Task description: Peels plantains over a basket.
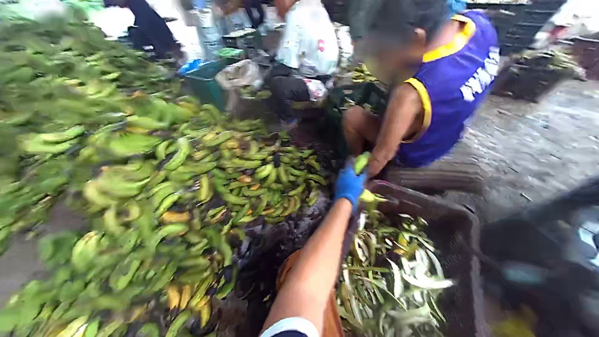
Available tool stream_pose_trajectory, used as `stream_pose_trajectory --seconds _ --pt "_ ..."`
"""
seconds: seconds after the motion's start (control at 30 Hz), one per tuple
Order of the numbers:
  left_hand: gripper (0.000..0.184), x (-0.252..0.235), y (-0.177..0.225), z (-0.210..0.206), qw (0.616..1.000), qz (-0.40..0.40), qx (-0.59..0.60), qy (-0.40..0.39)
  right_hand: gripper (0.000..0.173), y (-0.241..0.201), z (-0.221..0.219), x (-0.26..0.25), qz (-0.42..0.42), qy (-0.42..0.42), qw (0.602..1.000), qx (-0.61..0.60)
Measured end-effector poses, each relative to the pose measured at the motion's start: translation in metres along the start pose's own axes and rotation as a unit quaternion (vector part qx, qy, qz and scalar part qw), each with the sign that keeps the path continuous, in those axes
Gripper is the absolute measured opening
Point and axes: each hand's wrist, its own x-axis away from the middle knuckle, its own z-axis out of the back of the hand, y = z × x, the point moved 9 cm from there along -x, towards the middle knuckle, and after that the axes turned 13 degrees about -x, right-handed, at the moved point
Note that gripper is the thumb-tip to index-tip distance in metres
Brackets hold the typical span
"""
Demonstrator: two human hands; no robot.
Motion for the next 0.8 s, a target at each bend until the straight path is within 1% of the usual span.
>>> stream_pose_trajectory --seconds 0.03,0.1,0.17,0.2,0.27,0.3,0.37,0.4,0.43,0.47,0.5,0.57,0.6,0.63,0.67,0.7,0.73,0.77,0.8 --pt "0.073 0.003 0.001 -0.007 0.999 -0.028 -0.02 -0.002 0.045 0.004 0.012 0.006 0.001 0.041 0.999 0.032" --pt "0.074 0.023 0.025 -0.014 0.993 -0.091 -0.063 -0.047 0.041 0.005 0.037 0.018 0.011 0.158 0.985 0.072" --pt "0.072 0.042 0.06 -0.027 0.977 -0.166 -0.096 -0.091 0.043 -0.008 0.066 0.045 0.033 0.29 0.943 0.158" --pt "0.071 0.055 0.076 -0.038 0.967 -0.203 -0.1 -0.114 0.047 -0.018 0.078 0.069 0.052 0.343 0.913 0.213" --pt "0.077 0.084 0.1 -0.06 0.939 -0.27 -0.131 -0.17 0.053 -0.031 0.096 0.127 0.074 0.424 0.85 0.304" --pt "0.078 0.097 0.104 -0.074 0.922 -0.297 -0.148 -0.2 0.053 -0.031 0.101 0.16 0.064 0.467 0.821 0.322" --pt "0.074 0.125 0.1 -0.108 0.888 -0.317 -0.19 -0.274 0.049 -0.019 0.104 0.226 0.008 0.534 0.788 0.306" --pt "0.071 0.138 0.094 -0.125 0.87 -0.318 -0.212 -0.31 0.047 -0.001 0.104 0.259 -0.019 0.565 0.782 0.264" --pt "0.068 0.149 0.088 -0.142 0.855 -0.319 -0.23 -0.339 0.047 0.024 0.1 0.29 -0.037 0.588 0.783 0.201" --pt "0.068 0.159 0.082 -0.156 0.845 -0.314 -0.237 -0.363 0.047 0.051 0.093 0.317 -0.051 0.606 0.784 0.125" --pt "0.068 0.165 0.077 -0.167 0.842 -0.307 -0.233 -0.376 0.045 0.077 0.084 0.34 -0.064 0.618 0.782 0.057" --pt "0.068 0.168 0.065 -0.184 0.854 -0.281 -0.21 -0.384 0.043 0.123 0.072 0.383 -0.1 0.631 0.769 -0.03" --pt "0.069 0.168 0.056 -0.19 0.863 -0.258 -0.194 -0.388 0.045 0.135 0.07 0.404 -0.12 0.631 0.765 -0.044" --pt "0.071 0.166 0.047 -0.193 0.873 -0.231 -0.178 -0.392 0.046 0.135 0.075 0.424 -0.129 0.639 0.758 -0.037" --pt "0.072 0.165 0.038 -0.194 0.88 -0.2 -0.162 -0.4 0.043 0.122 0.088 0.442 -0.112 0.66 0.743 -0.017" --pt "0.071 0.164 0.029 -0.193 0.887 -0.165 -0.141 -0.407 0.038 0.097 0.109 0.461 -0.083 0.692 0.717 -0.001" --pt "0.069 0.163 0.02 -0.191 0.894 -0.125 -0.118 -0.413 0.034 0.066 0.136 0.483 -0.064 0.732 0.679 0.011" --pt "0.065 0.162 0.01 -0.189 0.901 -0.085 -0.096 -0.414 0.035 0.029 0.166 0.506 -0.063 0.767 0.637 0.046" --pt "0.062 0.161 -0.001 -0.189 0.907 -0.052 -0.081 -0.409 0.042 -0.017 0.191 0.527 -0.069 0.802 0.584 0.107"
